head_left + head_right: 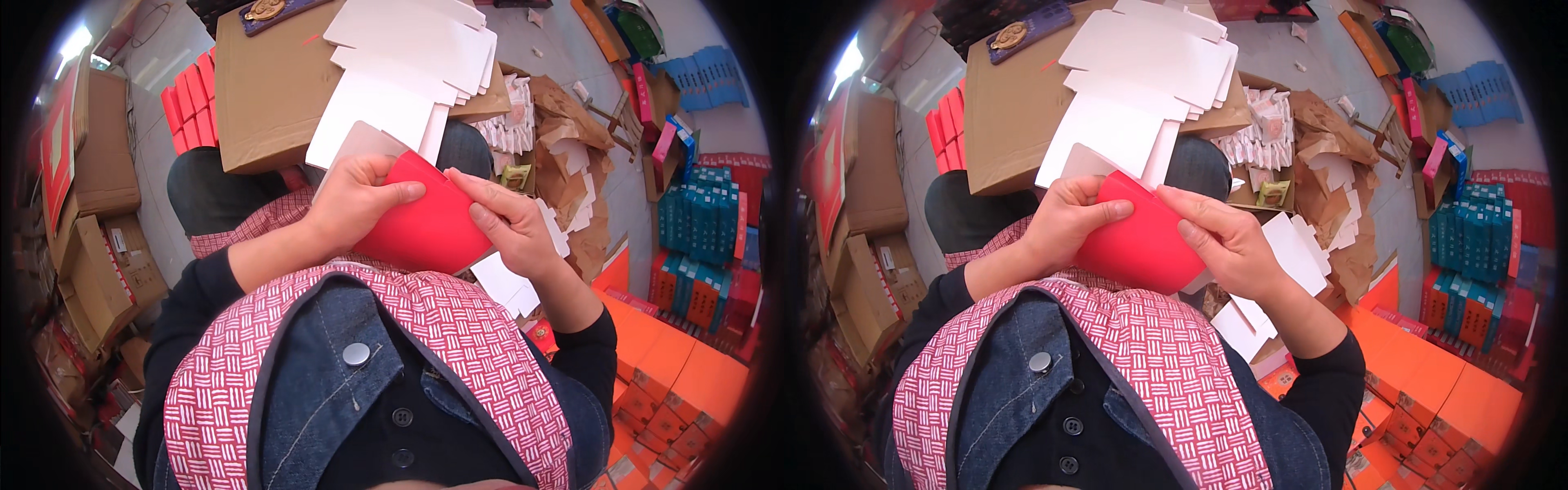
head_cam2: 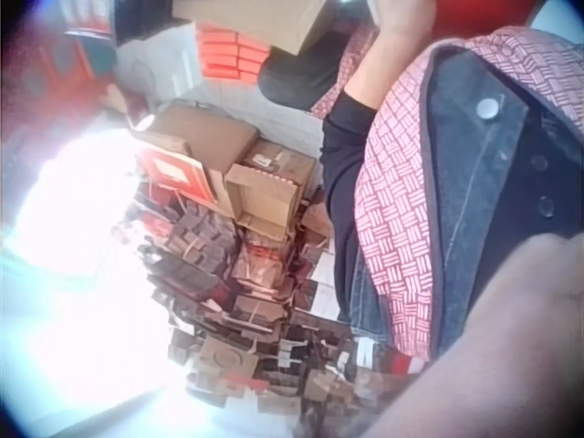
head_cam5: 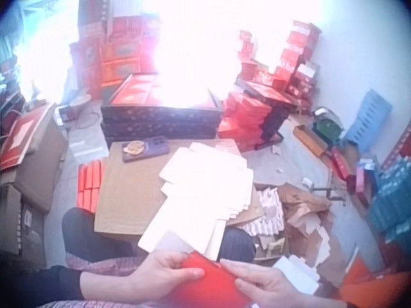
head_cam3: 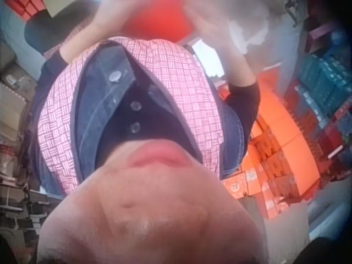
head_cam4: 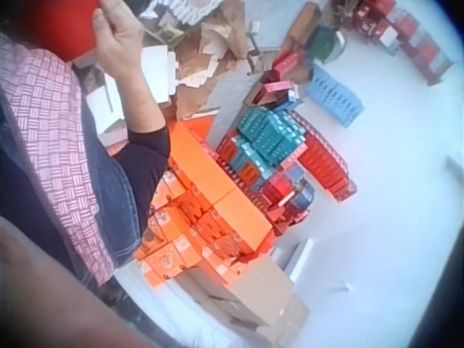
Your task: The person sits on the floor and assembles small red boxes by folding flat white cardboard pieces and inserting them into red sleeves. They repeatedly pick up a white piece, fold it, and place it into a red sleeve, then set the completed box aside.
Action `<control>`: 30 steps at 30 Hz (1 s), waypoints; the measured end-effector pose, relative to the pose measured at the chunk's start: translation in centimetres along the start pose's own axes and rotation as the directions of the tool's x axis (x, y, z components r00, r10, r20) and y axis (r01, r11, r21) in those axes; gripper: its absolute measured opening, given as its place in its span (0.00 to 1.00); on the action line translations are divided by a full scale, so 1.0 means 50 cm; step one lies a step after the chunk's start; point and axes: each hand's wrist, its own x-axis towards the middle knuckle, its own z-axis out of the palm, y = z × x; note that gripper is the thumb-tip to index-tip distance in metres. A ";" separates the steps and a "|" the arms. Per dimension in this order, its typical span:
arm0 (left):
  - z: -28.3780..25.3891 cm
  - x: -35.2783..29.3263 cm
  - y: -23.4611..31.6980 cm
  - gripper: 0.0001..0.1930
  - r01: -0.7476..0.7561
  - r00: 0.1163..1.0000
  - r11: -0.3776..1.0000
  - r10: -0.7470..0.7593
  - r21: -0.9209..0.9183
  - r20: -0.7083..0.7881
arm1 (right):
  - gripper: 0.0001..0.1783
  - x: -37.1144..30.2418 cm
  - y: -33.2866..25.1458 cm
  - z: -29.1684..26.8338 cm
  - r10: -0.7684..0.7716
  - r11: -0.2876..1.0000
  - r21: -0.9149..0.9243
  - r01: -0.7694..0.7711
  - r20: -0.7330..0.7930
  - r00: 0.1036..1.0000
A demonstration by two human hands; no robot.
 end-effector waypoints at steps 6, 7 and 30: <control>-0.001 -0.006 -0.002 0.09 -0.028 0.999 0.998 0.030 0.057 -0.022 | 0.20 0.000 -0.007 0.005 -0.009 0.998 -0.069 0.010 0.017 1.000; -0.001 -0.007 -0.003 0.09 -0.037 0.999 0.996 0.039 0.079 -0.029 | 0.20 -0.001 -0.009 0.006 -0.003 0.995 -0.098 0.006 0.032 0.999; -0.091 0.017 0.028 0.20 -0.514 0.844 0.855 0.518 0.070 -0.140 | 0.22 0.141 0.044 0.073 0.058 0.860 0.487 0.151 -0.387 0.920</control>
